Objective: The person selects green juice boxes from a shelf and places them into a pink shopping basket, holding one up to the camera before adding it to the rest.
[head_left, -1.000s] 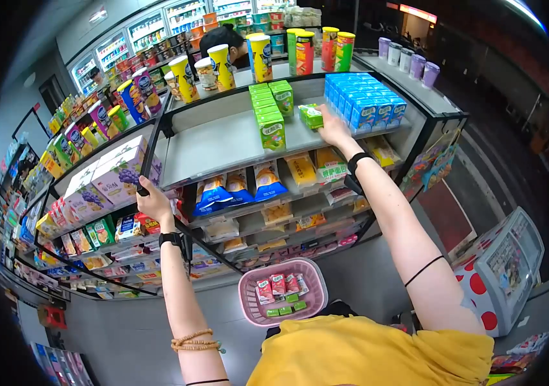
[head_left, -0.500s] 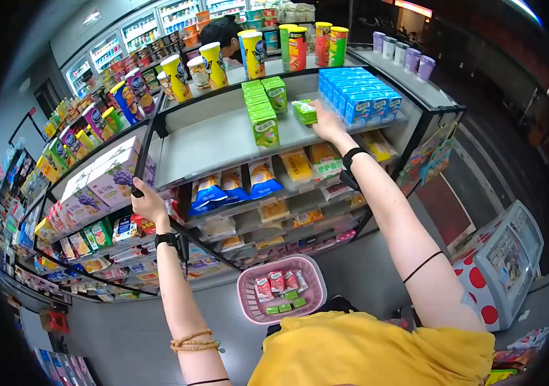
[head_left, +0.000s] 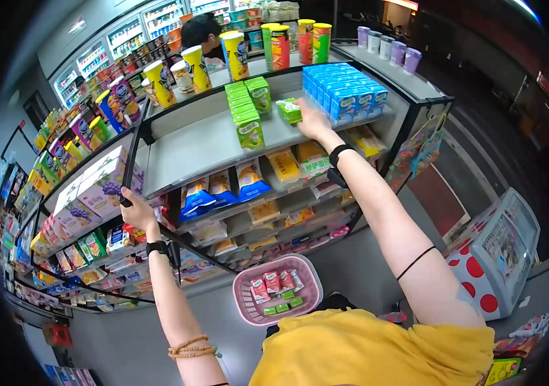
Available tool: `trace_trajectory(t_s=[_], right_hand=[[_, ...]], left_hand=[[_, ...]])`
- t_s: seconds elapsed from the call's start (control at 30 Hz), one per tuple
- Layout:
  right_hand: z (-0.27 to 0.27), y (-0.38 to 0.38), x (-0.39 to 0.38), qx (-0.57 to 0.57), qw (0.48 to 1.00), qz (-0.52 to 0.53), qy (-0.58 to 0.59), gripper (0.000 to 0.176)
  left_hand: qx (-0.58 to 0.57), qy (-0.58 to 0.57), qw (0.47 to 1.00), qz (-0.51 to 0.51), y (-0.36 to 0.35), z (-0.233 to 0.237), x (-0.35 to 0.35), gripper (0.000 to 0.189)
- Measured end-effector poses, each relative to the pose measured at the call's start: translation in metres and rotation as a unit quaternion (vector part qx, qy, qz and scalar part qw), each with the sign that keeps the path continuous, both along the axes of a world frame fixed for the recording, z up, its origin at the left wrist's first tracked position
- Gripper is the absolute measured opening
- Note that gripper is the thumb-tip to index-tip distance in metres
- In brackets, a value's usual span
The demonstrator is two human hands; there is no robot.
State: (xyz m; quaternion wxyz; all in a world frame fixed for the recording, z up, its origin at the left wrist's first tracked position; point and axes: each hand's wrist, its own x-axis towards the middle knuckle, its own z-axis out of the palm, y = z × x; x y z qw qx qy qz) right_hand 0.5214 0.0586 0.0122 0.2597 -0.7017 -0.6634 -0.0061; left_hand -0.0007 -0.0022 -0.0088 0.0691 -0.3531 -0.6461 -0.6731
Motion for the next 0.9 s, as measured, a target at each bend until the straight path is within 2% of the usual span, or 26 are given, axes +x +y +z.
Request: trace_trajectory(t_s=[0.2,0.9], right_hand=[[-0.006,0.007,0.004,0.002,1.000,0.000,-0.003,0.058],[-0.007,0.006,0.004,0.025,1.000,0.010,-0.012,0.058]], left_hand=[[-0.003,0.014,1.000,0.004,0.009,-0.010,-0.011,0.078],[0.008,0.007,1.000,0.001,0.001,-0.002,-0.001,0.078]])
